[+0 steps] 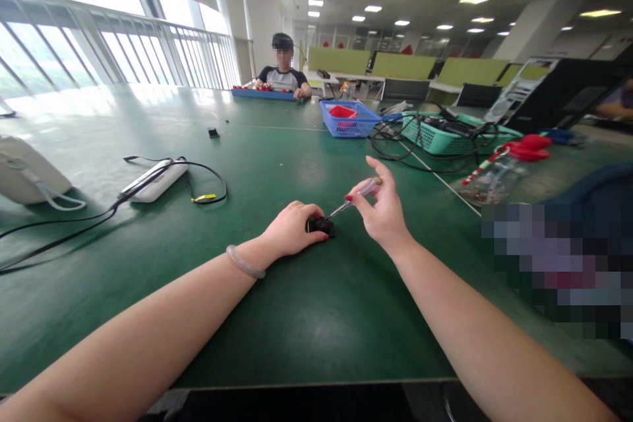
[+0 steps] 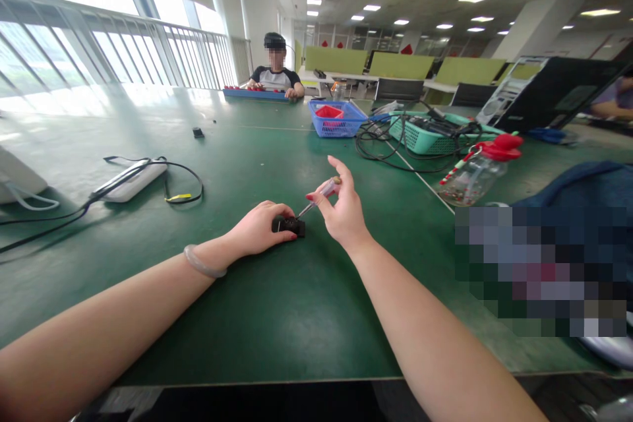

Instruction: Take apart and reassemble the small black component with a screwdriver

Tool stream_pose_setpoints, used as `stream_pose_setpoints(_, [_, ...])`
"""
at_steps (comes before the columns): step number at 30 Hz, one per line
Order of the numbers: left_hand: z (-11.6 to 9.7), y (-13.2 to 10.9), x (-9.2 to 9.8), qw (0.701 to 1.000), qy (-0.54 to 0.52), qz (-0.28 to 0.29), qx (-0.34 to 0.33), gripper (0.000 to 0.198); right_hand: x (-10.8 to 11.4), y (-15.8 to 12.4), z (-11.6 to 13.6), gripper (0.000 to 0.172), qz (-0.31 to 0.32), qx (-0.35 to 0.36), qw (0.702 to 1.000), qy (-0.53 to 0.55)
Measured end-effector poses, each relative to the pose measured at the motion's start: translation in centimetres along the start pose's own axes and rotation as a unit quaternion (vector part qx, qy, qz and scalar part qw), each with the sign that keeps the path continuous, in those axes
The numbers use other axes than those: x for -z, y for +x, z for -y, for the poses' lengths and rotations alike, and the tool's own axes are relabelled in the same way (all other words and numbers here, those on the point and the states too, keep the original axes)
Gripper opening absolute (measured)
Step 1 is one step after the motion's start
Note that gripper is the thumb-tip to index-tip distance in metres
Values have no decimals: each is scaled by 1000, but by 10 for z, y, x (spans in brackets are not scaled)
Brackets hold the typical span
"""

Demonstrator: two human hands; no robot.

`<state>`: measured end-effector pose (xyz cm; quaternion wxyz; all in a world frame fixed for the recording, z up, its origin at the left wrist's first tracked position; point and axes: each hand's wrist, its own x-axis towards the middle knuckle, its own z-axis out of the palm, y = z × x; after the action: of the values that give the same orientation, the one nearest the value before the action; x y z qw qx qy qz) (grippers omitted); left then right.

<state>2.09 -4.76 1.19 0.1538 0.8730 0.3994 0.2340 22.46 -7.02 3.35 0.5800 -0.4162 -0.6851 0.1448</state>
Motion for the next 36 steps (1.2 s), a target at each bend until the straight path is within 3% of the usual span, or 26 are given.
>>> stream_pose_setpoints(2, [0, 0, 0, 1000, -2, 2, 3, 37, 0, -2, 4, 68, 2, 16, 1000, -19])
stream_pose_setpoints(5, [0, 0, 0, 1000, -1, -1, 2, 37, -1, -4, 8, 57, 24, 22, 999, -22])
stream_pose_setpoints(13, [-1, 0, 0, 1000, 3, 8, 3, 37, -4, -1, 4, 44, 22, -60, 987, 150])
stream_pose_setpoints(26, [-1, 0, 0, 1000, 3, 14, -1, 36, -1, 6, -19, 43, -40, -134, 967, 215])
stream_pose_setpoints(36, [-2, 0, 0, 1000, -2, 16, -2, 35, -2, 4, -33, 31, -30, -214, 948, 233])
